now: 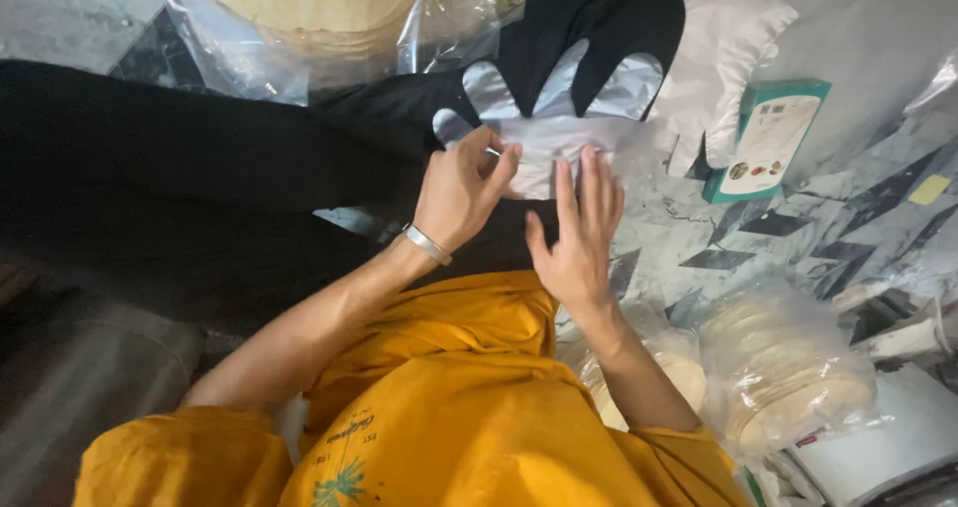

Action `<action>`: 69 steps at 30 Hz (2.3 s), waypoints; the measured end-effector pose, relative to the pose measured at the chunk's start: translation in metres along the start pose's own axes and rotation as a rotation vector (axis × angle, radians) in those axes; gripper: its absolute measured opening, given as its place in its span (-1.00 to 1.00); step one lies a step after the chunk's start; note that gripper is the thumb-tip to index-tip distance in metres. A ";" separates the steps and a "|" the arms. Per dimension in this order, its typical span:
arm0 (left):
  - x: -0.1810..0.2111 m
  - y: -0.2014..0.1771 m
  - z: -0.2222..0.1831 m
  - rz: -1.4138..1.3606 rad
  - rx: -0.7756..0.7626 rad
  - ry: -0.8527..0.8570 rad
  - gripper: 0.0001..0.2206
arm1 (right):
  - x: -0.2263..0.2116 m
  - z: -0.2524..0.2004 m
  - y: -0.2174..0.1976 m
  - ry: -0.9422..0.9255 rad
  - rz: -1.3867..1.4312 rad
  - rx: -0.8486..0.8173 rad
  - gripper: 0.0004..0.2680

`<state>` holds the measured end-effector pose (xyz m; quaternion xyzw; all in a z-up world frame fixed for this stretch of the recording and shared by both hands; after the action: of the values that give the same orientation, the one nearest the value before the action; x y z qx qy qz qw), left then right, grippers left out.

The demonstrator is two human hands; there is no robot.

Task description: The person packages tortillas by placing them into plastic bags, applying labels, and folding the bags closed while sitting on the floor.

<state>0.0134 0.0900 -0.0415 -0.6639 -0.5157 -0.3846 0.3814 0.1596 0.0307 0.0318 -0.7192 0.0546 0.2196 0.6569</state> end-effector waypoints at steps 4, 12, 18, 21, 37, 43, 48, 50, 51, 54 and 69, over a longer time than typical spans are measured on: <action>0.003 -0.009 -0.015 -0.167 -0.039 -0.054 -0.76 | 0.012 0.006 0.014 0.069 -0.074 -0.146 -0.48; 0.085 0.024 -0.044 0.502 -0.258 0.907 -0.66 | 0.040 -0.004 0.019 -0.209 -0.011 -0.169 -0.74; 0.061 0.046 -0.024 0.478 -0.371 0.737 -0.76 | 0.018 -0.006 0.000 -0.310 -0.067 -0.052 -0.80; 0.060 0.044 -0.025 0.465 -0.314 0.778 -0.72 | 0.006 -0.002 -0.007 -0.290 -0.046 -0.001 -0.80; 0.084 0.029 -0.033 0.662 -0.406 0.941 -0.44 | 0.048 0.002 -0.031 0.065 0.479 0.238 -0.94; 0.055 0.036 0.001 0.532 -0.351 0.551 -0.69 | 0.092 -0.010 -0.010 0.402 0.714 0.288 -0.89; 0.035 0.012 0.035 0.197 -0.168 0.154 -0.68 | 0.109 -0.018 -0.003 0.503 0.751 0.373 -0.92; 0.082 -0.015 0.019 0.286 0.018 0.419 -0.71 | 0.113 -0.020 0.002 0.532 0.769 0.392 -0.93; 0.118 -0.031 -0.002 0.367 0.197 0.694 -0.73 | 0.117 -0.022 0.004 0.558 0.782 0.414 -0.93; 0.125 0.021 -0.027 0.470 -0.162 0.864 -0.80 | 0.106 -0.009 -0.002 0.619 0.865 0.452 -0.88; 0.122 0.023 -0.041 0.342 -0.208 0.901 -0.88 | 0.039 0.027 -0.079 0.140 0.972 0.332 -0.62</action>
<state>0.0516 0.0965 0.0830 -0.5413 -0.1419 -0.6148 0.5558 0.2171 0.0749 0.0888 -0.5098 0.4602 0.4390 0.5793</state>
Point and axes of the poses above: each hand's wrist, its own z-axis towards the middle knuckle, its own y-axis out of the palm, x = y × z, the point moved 10 cm from there along z, towards the middle knuckle, and after that the axes turned 1 degree about x, right-handed, at the moved point
